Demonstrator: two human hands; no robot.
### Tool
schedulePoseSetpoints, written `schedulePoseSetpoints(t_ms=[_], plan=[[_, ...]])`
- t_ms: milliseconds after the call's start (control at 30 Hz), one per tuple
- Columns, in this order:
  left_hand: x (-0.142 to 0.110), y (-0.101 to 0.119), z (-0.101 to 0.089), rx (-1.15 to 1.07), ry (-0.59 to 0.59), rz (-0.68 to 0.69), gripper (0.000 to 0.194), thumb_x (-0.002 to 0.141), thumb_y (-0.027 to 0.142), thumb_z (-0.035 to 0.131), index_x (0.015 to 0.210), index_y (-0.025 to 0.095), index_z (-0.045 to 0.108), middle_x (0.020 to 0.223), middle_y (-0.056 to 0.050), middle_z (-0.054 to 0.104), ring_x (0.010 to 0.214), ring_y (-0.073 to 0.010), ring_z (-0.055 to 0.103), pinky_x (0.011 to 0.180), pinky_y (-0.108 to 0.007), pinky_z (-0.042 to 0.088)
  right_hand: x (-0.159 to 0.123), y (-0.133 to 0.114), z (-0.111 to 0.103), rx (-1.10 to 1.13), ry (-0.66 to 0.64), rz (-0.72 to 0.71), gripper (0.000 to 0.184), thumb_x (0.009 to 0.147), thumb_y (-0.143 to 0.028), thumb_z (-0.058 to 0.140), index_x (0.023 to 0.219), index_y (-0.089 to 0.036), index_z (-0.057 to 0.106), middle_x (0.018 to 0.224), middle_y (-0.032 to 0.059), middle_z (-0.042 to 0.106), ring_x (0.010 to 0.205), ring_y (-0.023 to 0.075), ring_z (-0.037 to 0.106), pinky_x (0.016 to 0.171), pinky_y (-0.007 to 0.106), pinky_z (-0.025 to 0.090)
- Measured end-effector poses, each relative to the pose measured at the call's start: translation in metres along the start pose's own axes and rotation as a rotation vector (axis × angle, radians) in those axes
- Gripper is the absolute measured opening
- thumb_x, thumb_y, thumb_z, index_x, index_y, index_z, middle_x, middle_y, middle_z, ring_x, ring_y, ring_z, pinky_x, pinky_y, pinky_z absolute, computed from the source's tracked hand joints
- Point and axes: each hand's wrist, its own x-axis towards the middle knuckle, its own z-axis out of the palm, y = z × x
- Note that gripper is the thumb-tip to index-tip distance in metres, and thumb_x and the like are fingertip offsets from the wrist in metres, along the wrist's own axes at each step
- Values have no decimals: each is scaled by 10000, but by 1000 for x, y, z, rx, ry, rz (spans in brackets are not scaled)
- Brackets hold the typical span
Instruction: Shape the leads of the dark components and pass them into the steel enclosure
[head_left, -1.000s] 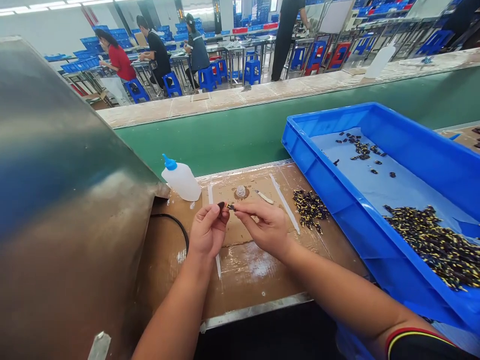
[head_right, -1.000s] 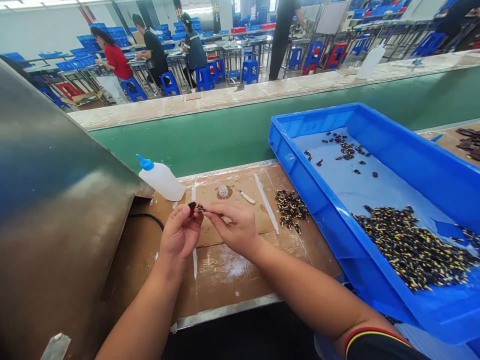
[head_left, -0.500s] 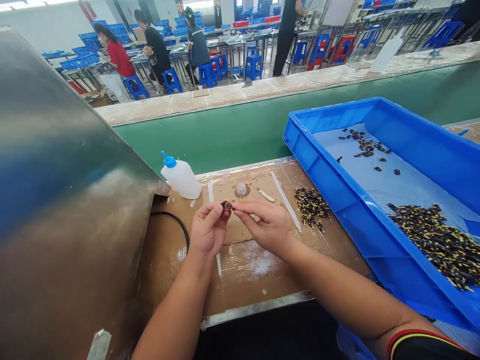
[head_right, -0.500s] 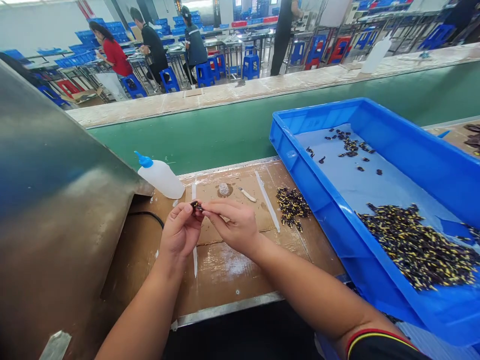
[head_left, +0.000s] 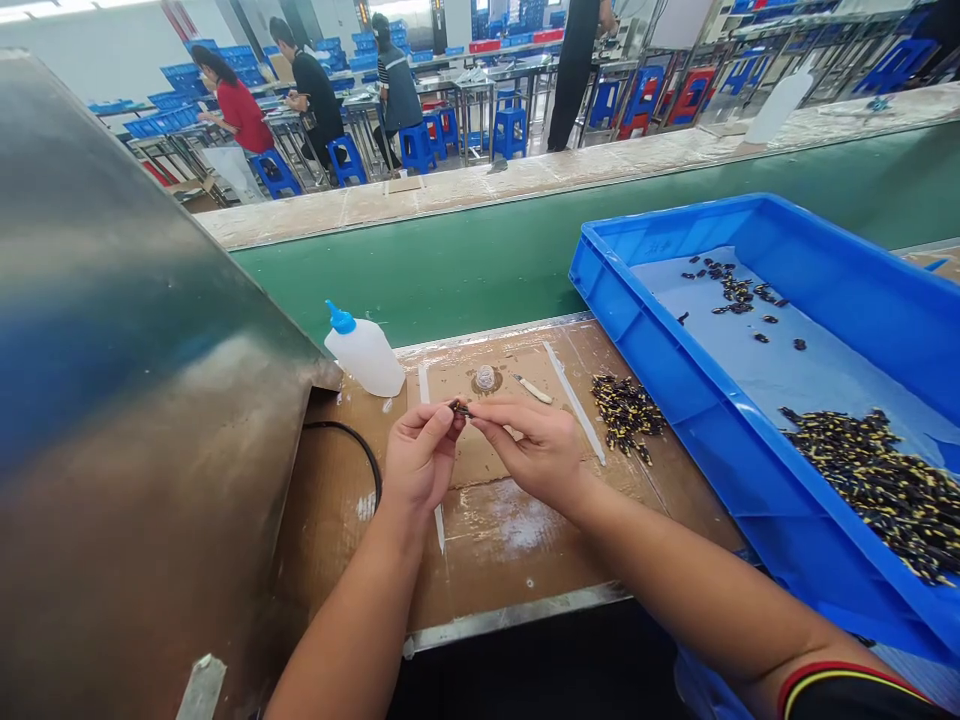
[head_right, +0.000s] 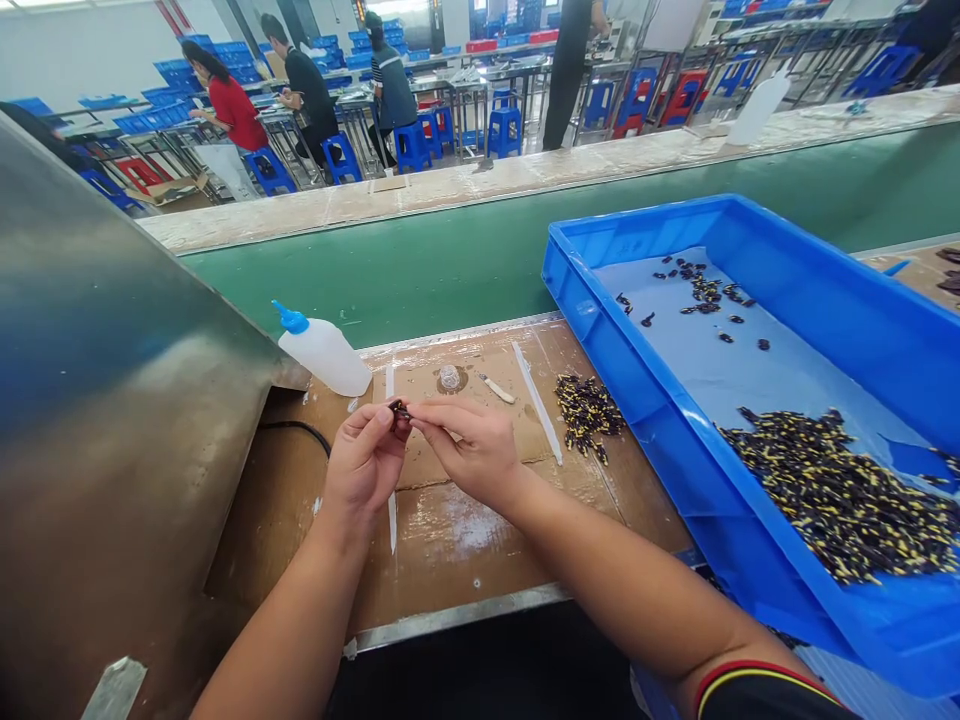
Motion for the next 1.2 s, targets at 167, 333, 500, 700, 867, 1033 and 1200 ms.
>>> schedulePoseSetpoints(t_ms=[167,333,500,700,867,1033,1200], plan=[[0,-1,0,29,16,-1,226,645,326,965,735,211,793,898,-52,777,758,-100,671,753,-199,561,-1,2,0,5,7,6,242,957,-110,670,1121,-259,769,1084,40,786,981,178,761,894,340,656],[0,-1,-1,27,23,-8,241,640,333,970,731,208,785,908,-52,773,764,-105,668,747,-209,563,-1,3,0,-8,-6,17,232,967,-137,662,1125,-271,767,1094,32,786,988,183,762,895,361,665],[0,-1,0,41,27,10,235,651,329,965,729,203,783,913,-51,774,774,-102,676,759,-199,563,-1,4,-1,-2,-13,0,238,965,-117,661,1132,-250,766,1097,54,784,998,181,759,896,350,659],[0,-7,-5,194,17,179,179,726,315,923,798,205,801,977,-76,779,916,-167,725,840,-249,586,1,4,-2,-22,-28,14,238,974,-121,650,1131,-253,770,1112,52,782,1001,185,760,902,352,656],[1,-12,-14,368,-33,307,145,822,318,845,907,205,813,1085,-100,758,1001,-214,722,873,-315,623,-1,9,-2,-17,-10,34,221,980,-154,653,1127,-273,767,1117,38,781,996,187,761,894,369,662],[0,-10,-11,428,-50,348,175,826,348,837,923,204,815,1111,-110,724,1016,-225,707,834,-326,649,0,12,-3,-59,-3,4,222,977,-150,655,1124,-274,766,1098,33,783,987,179,762,901,347,659],[-1,-8,-5,642,-19,493,151,854,326,805,962,223,821,1138,-119,705,1054,-227,686,889,-346,623,1,14,-4,-161,39,-49,209,965,-155,652,1107,-265,758,1051,35,786,941,179,762,872,340,661]])
